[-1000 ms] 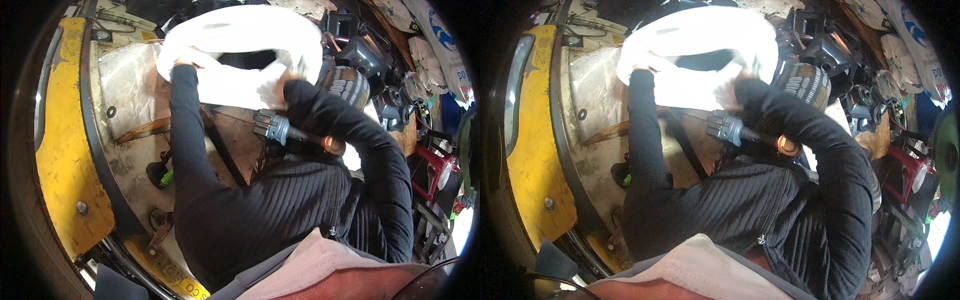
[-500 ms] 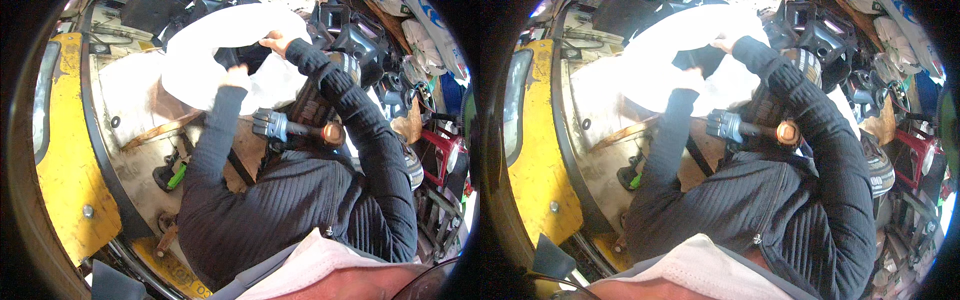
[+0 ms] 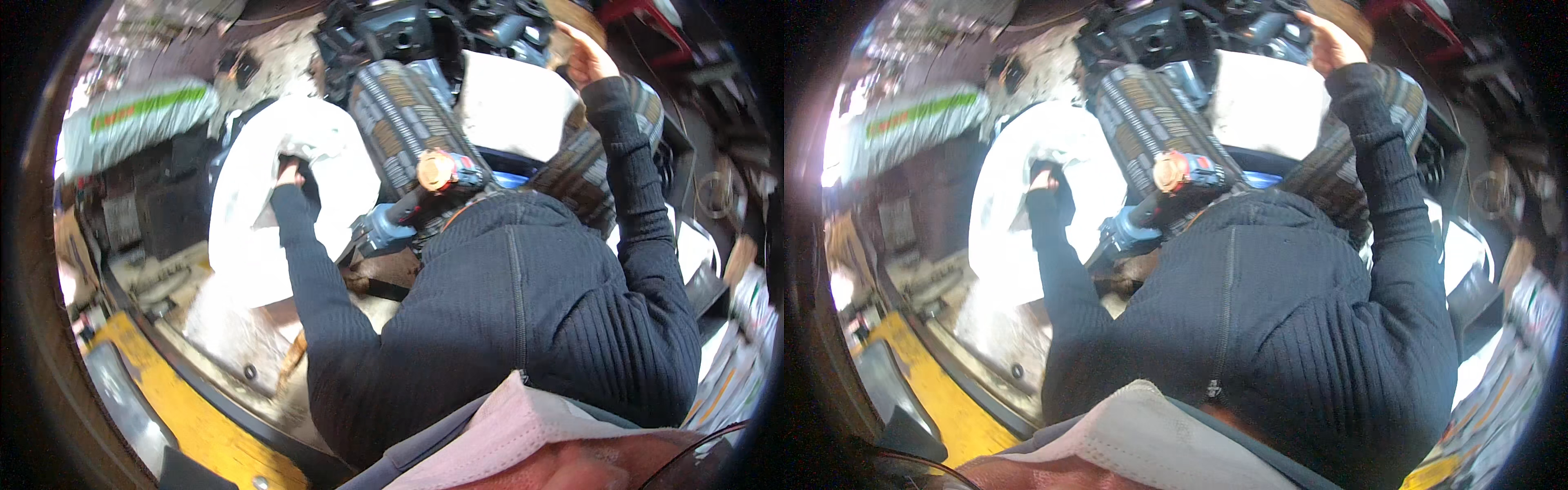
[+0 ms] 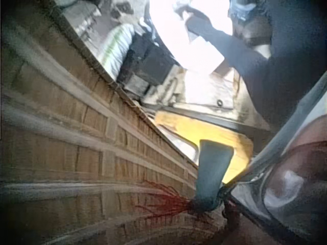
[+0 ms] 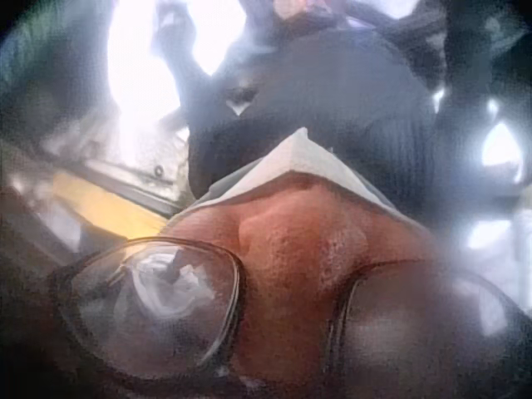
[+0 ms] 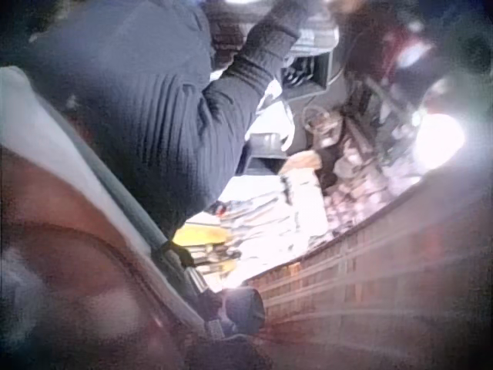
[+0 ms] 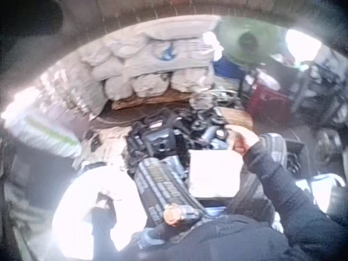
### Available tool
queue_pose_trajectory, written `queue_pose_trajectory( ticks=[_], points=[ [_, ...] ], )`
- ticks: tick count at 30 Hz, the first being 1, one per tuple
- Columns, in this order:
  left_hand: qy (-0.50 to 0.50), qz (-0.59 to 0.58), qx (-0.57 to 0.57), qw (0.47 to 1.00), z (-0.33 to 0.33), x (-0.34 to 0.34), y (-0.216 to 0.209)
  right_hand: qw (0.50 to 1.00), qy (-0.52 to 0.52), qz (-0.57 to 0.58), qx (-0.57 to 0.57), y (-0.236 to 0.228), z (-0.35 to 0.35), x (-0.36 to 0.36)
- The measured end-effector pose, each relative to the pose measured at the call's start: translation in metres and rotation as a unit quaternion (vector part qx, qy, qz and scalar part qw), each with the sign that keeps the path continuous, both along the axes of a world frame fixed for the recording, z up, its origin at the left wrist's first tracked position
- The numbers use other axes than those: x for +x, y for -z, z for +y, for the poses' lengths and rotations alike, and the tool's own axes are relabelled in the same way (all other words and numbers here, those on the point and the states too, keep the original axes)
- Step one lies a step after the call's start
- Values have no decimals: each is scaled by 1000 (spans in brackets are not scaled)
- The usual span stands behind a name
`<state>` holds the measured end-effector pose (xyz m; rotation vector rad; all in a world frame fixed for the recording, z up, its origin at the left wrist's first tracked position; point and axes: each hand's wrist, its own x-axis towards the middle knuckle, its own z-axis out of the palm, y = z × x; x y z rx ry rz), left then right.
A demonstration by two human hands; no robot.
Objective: The person uses a cordless drill to make holes in black plastic parts. They pick up each part, position it, drill a hole, and place it aside, repeating this process for several items.
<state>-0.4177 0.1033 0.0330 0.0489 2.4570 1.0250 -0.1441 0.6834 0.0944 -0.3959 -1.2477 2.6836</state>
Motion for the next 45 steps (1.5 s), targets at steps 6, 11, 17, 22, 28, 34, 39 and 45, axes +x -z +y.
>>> queue_pose_trajectory(
  ticks=[6,11,17,22,28,34,39,45],
  points=[
    [-125,42,-40,991,-15,37,-31,922,259,-253,-137,73,-47,101],
    [-85,334,-344,873,-60,-48,59,966,104,-98,216,161,-89,32],
    [-34,147,-484,862,-57,-37,15,895,13,-124,429,176,-130,28],
    [109,405,-313,852,-2,60,-130,935,-64,39,346,80,-181,3],
    [358,584,-42,727,50,105,-293,915,-20,16,403,54,-179,0],
    [496,581,137,631,244,-24,-77,698,557,-123,434,10,29,120],
    [636,332,141,682,378,10,99,436,121,-768,454,211,163,309],
    [273,-136,-32,952,341,63,81,439,-135,-808,367,291,151,308]
  ],
)
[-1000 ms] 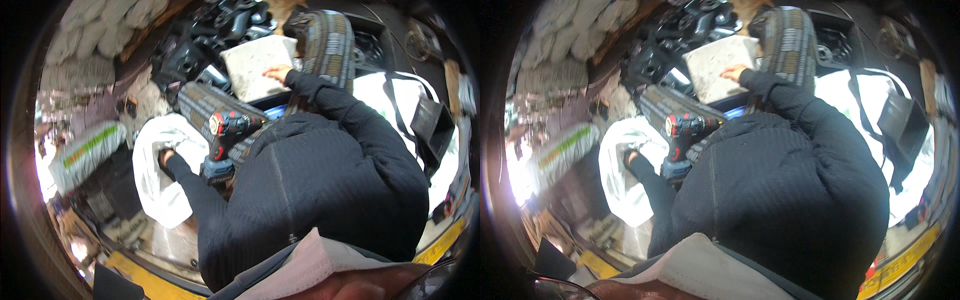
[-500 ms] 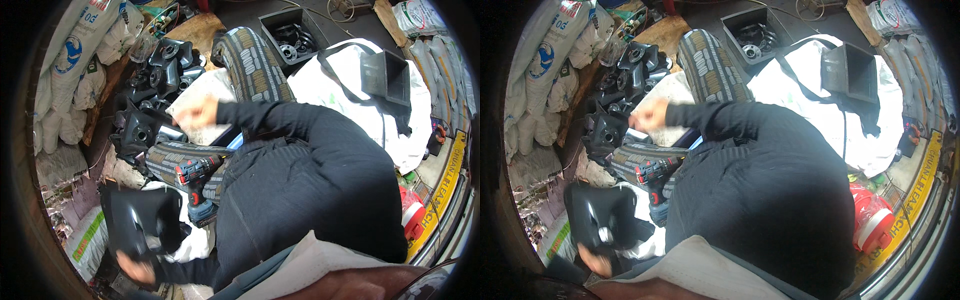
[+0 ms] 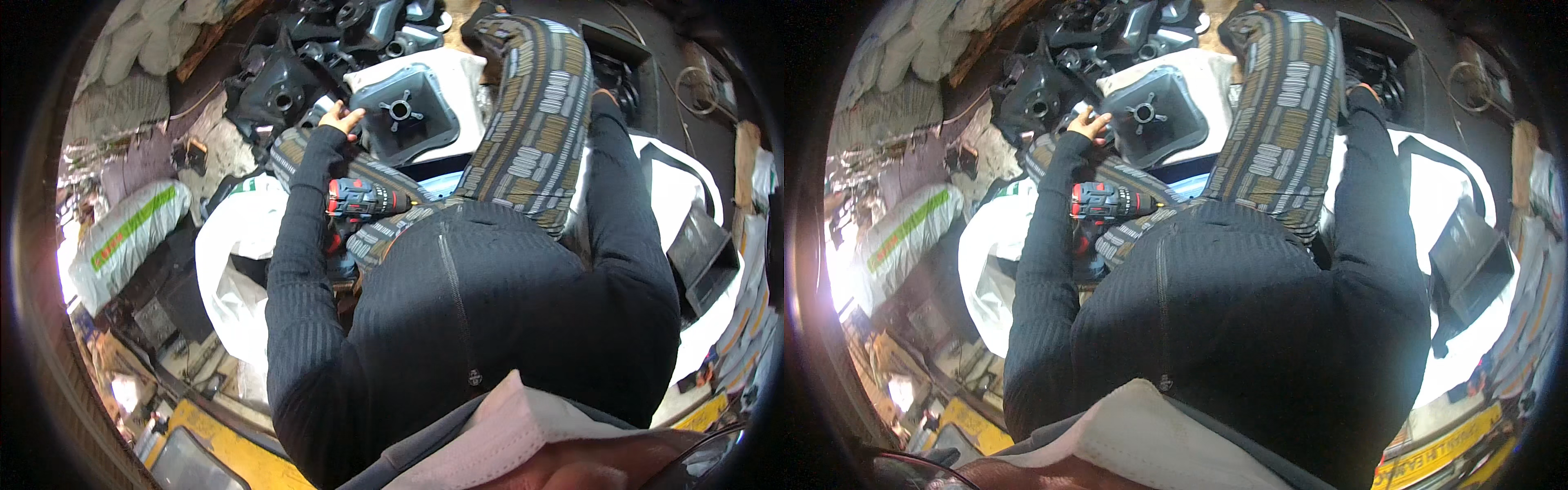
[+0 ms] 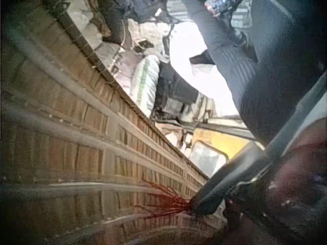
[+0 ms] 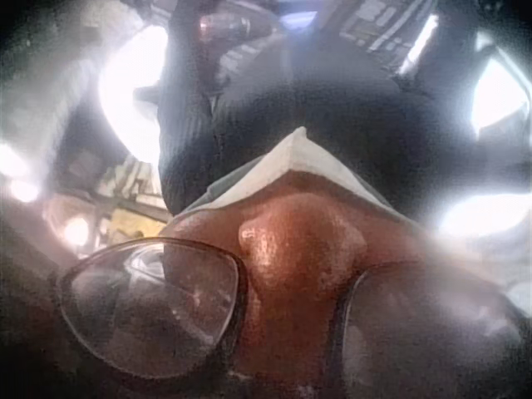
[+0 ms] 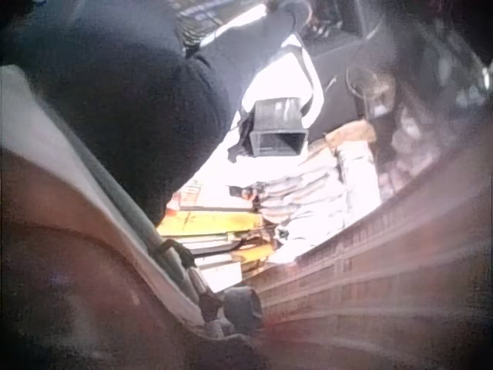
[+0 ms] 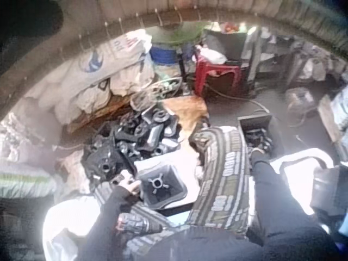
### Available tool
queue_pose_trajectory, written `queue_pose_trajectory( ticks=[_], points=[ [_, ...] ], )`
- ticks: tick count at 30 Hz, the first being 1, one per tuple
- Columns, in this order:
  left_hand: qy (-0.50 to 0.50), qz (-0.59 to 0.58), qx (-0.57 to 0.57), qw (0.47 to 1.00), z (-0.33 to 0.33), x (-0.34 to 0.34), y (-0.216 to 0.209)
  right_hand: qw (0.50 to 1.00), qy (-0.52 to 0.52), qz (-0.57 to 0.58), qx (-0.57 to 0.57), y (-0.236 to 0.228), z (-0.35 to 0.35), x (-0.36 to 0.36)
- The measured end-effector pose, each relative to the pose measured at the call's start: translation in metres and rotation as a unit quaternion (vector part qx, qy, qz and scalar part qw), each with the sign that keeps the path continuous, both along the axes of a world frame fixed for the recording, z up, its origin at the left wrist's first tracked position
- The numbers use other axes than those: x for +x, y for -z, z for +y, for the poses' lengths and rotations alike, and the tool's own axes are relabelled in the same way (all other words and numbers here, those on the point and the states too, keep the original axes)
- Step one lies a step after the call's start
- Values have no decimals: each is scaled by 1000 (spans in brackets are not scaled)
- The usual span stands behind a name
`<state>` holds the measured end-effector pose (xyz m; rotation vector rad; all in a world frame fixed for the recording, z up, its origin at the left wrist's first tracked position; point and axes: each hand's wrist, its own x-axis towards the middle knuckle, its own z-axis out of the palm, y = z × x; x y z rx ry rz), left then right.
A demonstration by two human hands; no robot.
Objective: The person uses a cordless drill to make holes in black plastic parts. They pick up each part, position it, drill a hole, and place it aside, repeating this process for several items.
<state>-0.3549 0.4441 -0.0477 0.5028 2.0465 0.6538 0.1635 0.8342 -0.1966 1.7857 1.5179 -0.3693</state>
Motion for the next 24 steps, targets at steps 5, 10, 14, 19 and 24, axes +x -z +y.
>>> queue_pose_trajectory(
  ticks=[5,10,14,19,24],
  points=[
    [-271,-248,218,904,-145,25,-106,1000,0,-7,-10,-11,-8,-6],
    [142,219,31,965,-151,126,-178,999,12,-8,39,-33,-4,-1],
    [133,114,43,984,-194,145,-115,992,54,20,115,-49,4,-12],
    [279,269,55,920,-142,158,-152,847,105,269,446,-155,24,-11],
    [378,292,-45,878,-134,154,-160,709,-117,669,191,-301,-108,-180]
  ],
)
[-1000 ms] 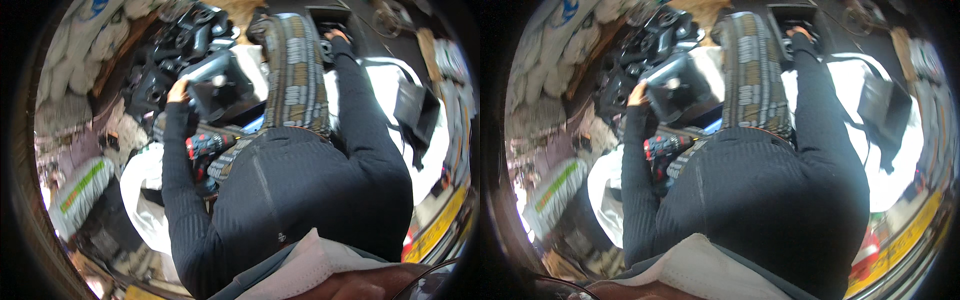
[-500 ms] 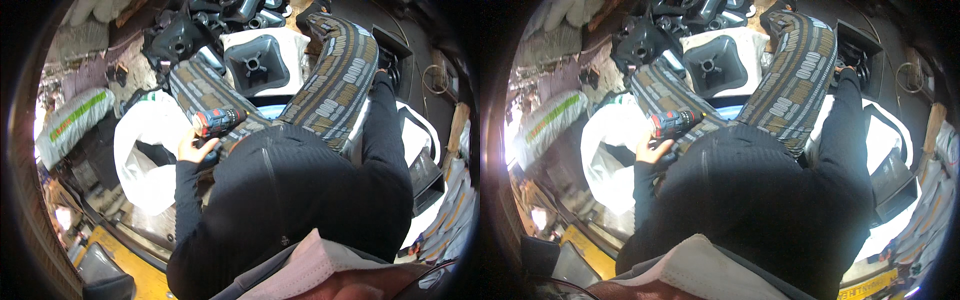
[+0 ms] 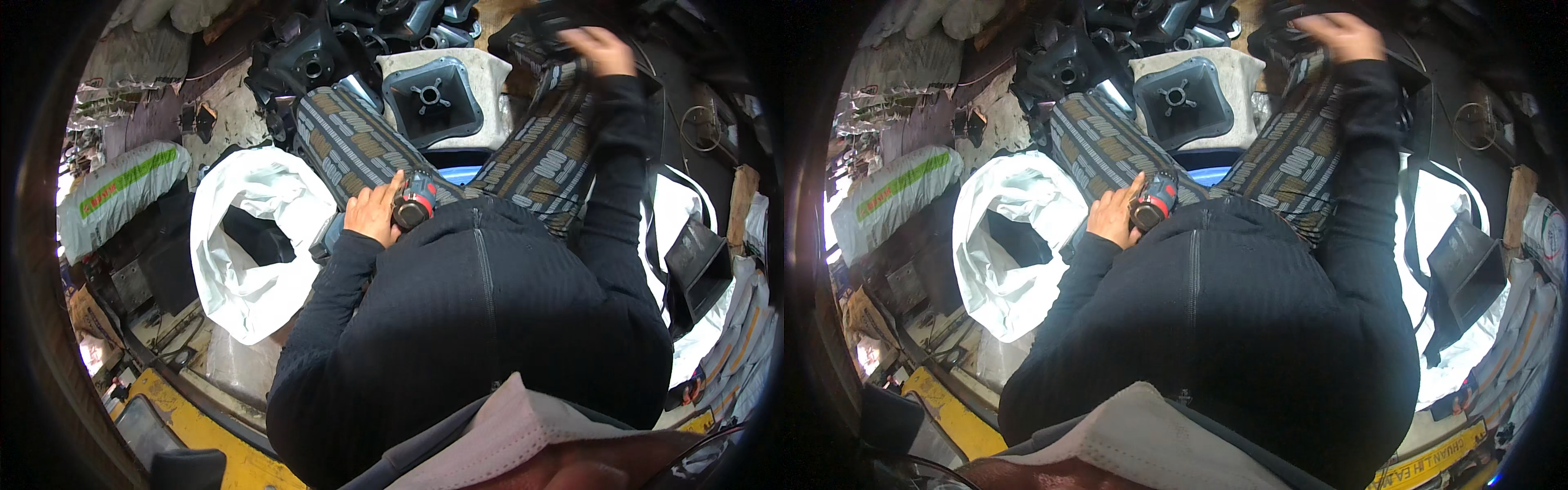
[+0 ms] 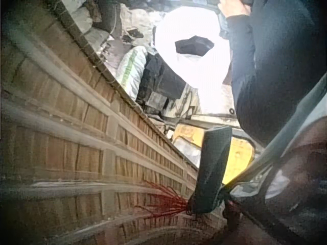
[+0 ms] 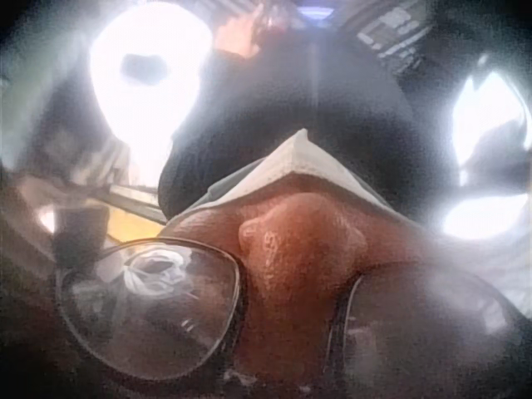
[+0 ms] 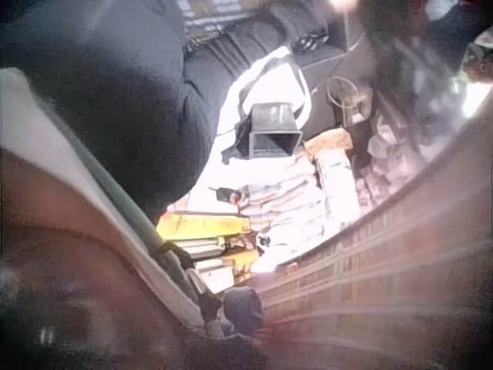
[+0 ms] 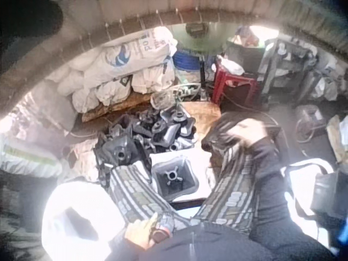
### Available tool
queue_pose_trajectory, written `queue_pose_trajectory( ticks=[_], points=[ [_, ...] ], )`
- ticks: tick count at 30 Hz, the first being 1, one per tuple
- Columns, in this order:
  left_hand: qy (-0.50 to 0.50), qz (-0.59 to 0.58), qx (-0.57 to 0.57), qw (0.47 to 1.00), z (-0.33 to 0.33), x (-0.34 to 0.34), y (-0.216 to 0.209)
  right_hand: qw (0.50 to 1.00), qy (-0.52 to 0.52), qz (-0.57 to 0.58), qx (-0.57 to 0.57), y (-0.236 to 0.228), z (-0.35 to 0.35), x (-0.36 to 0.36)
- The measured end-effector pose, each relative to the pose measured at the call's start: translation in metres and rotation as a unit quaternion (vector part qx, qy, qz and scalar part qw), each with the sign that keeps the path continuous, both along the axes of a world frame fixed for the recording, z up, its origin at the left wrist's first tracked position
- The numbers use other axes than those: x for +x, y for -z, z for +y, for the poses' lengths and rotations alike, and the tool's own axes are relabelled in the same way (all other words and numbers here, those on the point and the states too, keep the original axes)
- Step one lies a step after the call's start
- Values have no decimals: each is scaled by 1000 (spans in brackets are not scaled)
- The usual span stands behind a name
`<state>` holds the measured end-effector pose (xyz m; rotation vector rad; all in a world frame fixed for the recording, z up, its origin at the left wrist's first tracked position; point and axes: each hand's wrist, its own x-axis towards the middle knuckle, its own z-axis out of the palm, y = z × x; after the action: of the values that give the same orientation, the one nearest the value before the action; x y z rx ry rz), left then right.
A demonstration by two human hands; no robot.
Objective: The person uses a cordless drill to make holes in black plastic parts. They pick up each part, position it, drill a hole, and place it aside, repeating this process for several items.
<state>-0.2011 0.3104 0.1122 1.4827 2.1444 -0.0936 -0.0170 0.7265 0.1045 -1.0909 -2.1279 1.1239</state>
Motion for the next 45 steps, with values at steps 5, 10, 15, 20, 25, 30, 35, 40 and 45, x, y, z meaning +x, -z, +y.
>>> queue_pose_trajectory(
  ticks=[5,10,15,20,25,30,35,40,45],
  points=[
    [2,-167,84,982,-20,-26,-4,942,-231,-238,-56,84,-104,-119],
    [-25,-221,100,970,-36,-29,5,933,-202,-284,-92,123,-110,-139],
    [-32,-192,76,978,-22,-25,3,922,-219,-310,-77,128,-111,-140],
    [-68,-92,19,993,6,-8,11,950,-80,-87,-288,133,-109,-106],
    [86,-70,263,958,1,-51,-13,587,-50,347,-730,106,-148,-66],
    [53,-74,253,963,27,-51,-67,525,-108,420,-733,82,-175,-76],
    [57,-64,221,971,40,-45,-70,484,-96,438,-751,86,-182,-84],
    [66,-79,233,967,49,-42,-65,488,-108,429,-753,85,-184,-86],
    [28,-109,261,959,47,-48,-64,496,-164,373,-767,79,-184,-83]
  ],
)
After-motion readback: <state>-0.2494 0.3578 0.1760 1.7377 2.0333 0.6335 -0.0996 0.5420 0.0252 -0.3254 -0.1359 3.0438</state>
